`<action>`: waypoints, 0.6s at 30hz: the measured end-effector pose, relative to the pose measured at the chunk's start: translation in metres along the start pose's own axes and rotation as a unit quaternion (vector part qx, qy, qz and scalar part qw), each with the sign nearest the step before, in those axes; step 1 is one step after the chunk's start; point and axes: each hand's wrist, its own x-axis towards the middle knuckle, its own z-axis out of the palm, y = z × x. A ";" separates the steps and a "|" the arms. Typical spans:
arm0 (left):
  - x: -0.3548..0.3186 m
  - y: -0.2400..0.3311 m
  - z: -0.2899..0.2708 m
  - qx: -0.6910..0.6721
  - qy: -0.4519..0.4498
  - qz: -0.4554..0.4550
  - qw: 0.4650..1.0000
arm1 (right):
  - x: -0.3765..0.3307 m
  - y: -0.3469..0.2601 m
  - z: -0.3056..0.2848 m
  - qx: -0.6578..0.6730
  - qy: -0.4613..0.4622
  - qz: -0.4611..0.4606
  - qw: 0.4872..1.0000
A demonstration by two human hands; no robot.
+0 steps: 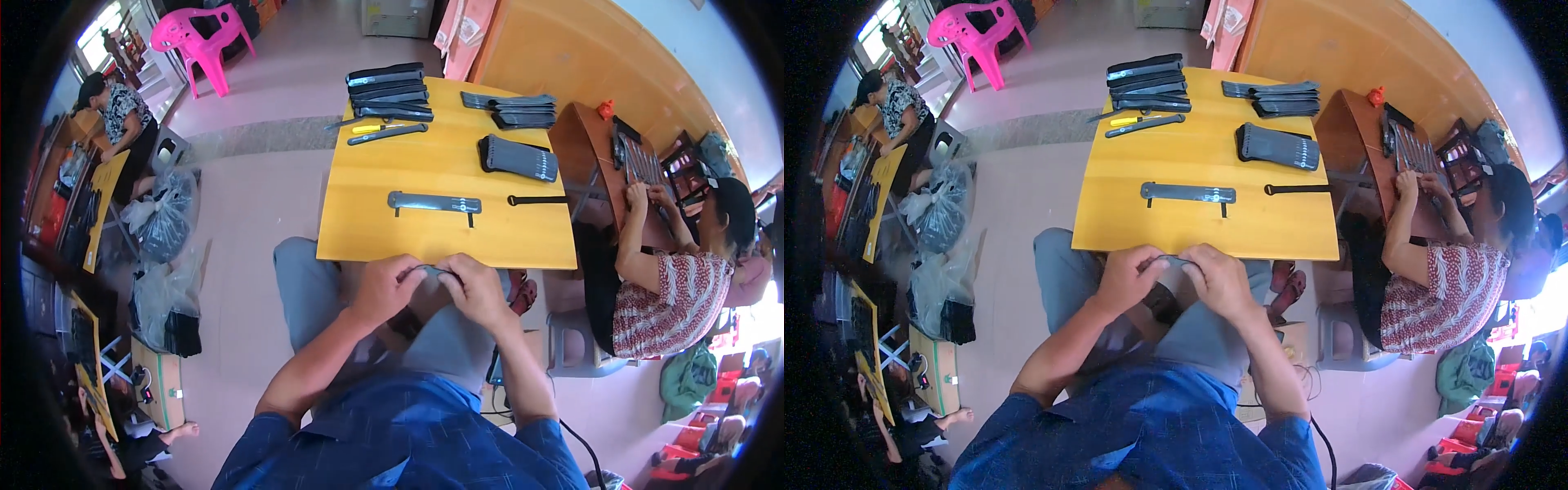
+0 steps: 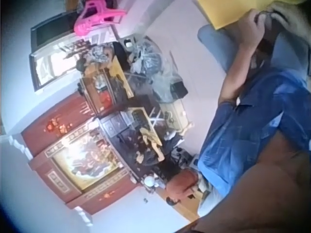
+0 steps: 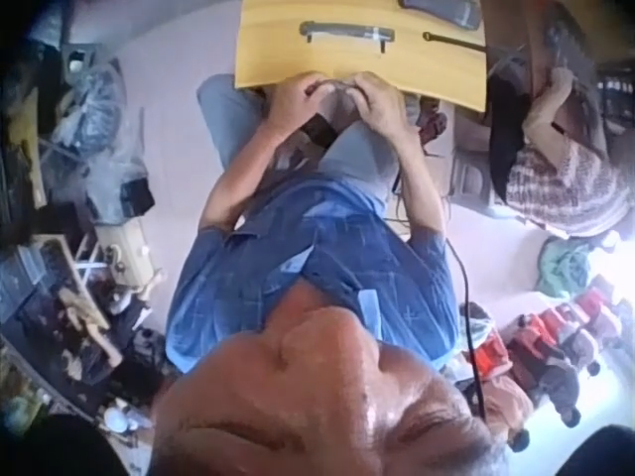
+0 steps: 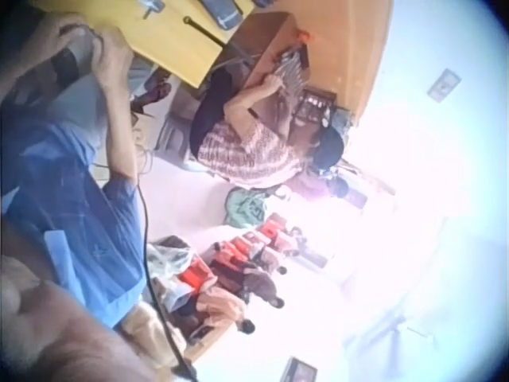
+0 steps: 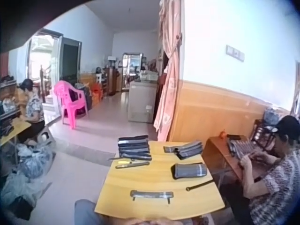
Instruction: Assembling plastic and metal components onto textile straps at a workshop table.
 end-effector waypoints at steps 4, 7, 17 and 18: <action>0.003 -0.018 -0.007 -0.199 0.027 -0.149 0.968 | 0.008 0.017 -0.007 -0.014 -0.024 0.016 0.999; 0.008 -0.037 -0.010 -0.259 0.027 -0.194 0.946 | 0.008 0.033 -0.018 0.027 -0.070 0.092 0.993; 0.047 -0.062 -0.008 -0.328 0.082 -0.229 0.913 | 0.039 0.066 -0.021 0.110 -0.024 0.163 0.980; 0.052 -0.065 -0.011 -0.327 0.084 -0.236 0.911 | 0.044 0.072 -0.021 0.114 -0.029 0.166 0.979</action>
